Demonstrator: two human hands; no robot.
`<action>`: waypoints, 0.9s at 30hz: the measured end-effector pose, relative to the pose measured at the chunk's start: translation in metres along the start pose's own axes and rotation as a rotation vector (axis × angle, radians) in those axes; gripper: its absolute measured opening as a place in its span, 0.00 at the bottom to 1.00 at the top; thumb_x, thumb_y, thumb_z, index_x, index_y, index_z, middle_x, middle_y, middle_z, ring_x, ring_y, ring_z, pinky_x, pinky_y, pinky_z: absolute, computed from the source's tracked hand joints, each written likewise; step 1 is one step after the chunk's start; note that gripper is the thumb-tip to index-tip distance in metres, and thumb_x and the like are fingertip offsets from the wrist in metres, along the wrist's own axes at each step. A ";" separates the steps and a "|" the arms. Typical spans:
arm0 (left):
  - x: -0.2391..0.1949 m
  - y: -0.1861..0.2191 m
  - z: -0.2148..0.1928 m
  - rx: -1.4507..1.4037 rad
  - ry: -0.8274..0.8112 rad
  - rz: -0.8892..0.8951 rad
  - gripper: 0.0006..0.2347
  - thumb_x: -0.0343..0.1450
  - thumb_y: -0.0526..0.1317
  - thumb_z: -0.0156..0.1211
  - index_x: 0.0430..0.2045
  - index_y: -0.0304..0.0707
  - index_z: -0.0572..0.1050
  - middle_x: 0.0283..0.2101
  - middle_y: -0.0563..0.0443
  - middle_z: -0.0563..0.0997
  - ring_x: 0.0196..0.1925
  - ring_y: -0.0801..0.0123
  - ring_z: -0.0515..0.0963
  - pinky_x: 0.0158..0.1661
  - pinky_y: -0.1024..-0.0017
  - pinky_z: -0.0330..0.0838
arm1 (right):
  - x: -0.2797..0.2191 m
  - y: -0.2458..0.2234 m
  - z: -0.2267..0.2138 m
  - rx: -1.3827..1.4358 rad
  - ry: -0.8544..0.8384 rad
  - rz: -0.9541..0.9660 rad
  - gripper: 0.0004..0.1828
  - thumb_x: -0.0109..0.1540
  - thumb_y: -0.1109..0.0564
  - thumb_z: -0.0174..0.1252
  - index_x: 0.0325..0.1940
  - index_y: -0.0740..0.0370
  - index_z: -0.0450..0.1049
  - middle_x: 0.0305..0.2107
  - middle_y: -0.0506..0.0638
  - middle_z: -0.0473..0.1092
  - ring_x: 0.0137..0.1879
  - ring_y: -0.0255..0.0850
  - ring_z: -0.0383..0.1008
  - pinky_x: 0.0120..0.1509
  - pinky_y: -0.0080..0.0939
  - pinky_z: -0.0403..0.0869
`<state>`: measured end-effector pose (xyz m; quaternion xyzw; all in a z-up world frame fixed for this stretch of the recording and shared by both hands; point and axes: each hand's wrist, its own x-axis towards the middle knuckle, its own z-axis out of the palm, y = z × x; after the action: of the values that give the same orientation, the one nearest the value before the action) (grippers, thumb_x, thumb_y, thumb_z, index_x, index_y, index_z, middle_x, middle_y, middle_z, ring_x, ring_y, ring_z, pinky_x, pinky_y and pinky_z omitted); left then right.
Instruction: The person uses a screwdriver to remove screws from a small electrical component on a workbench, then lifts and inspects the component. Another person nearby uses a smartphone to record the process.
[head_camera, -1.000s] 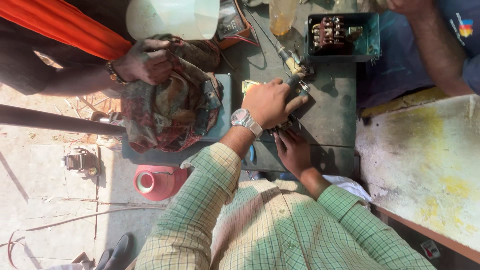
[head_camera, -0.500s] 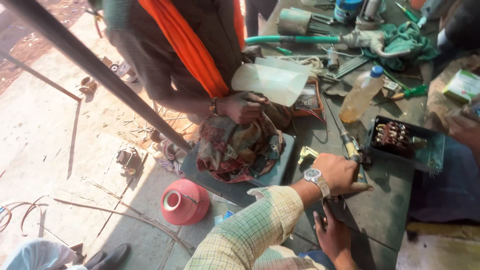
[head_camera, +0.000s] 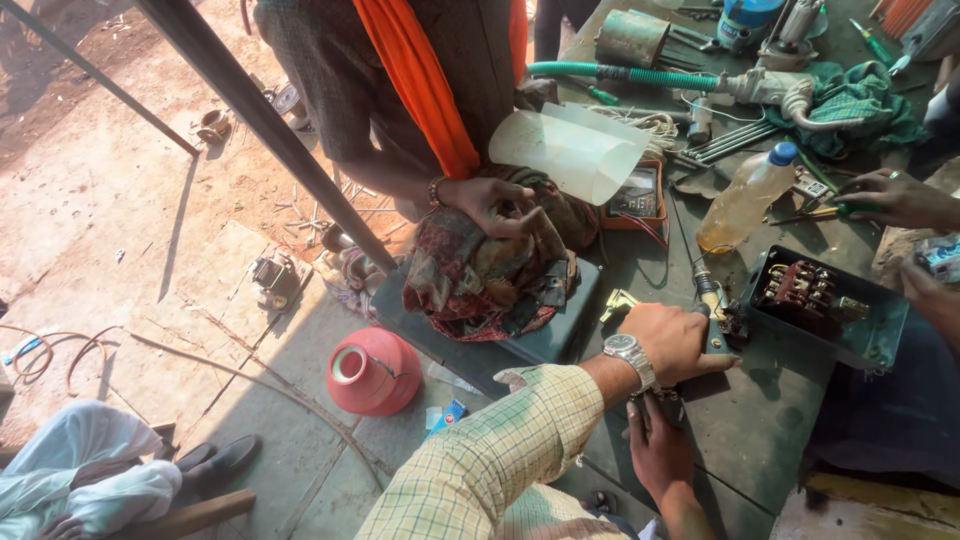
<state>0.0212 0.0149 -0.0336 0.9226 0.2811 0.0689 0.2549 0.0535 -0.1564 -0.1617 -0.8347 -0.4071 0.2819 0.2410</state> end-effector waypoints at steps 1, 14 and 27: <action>-0.002 0.001 -0.001 -0.001 0.001 0.007 0.31 0.64 0.72 0.48 0.25 0.42 0.81 0.27 0.45 0.84 0.31 0.54 0.85 0.31 0.59 0.77 | -0.002 0.001 -0.001 -0.002 -0.006 0.007 0.27 0.67 0.40 0.47 0.68 0.47 0.66 0.24 0.49 0.80 0.36 0.50 0.83 0.42 0.52 0.79; 0.003 0.001 -0.012 0.073 -0.021 0.005 0.34 0.63 0.75 0.45 0.24 0.41 0.81 0.28 0.45 0.84 0.32 0.52 0.85 0.32 0.58 0.77 | 0.003 0.003 -0.011 -0.288 0.052 -0.141 0.28 0.65 0.36 0.46 0.66 0.45 0.68 0.39 0.59 0.78 0.42 0.63 0.78 0.46 0.61 0.75; 0.020 -0.008 -0.010 0.018 -0.099 0.039 0.32 0.64 0.73 0.46 0.24 0.41 0.83 0.30 0.42 0.85 0.34 0.52 0.86 0.34 0.59 0.78 | -0.002 0.002 -0.002 -0.246 0.157 0.036 0.20 0.68 0.39 0.51 0.57 0.46 0.79 0.29 0.61 0.78 0.37 0.61 0.79 0.42 0.55 0.76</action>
<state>0.0314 0.0356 -0.0294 0.9325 0.2507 0.0255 0.2589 0.0549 -0.1592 -0.1608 -0.8845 -0.4035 0.1682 0.1629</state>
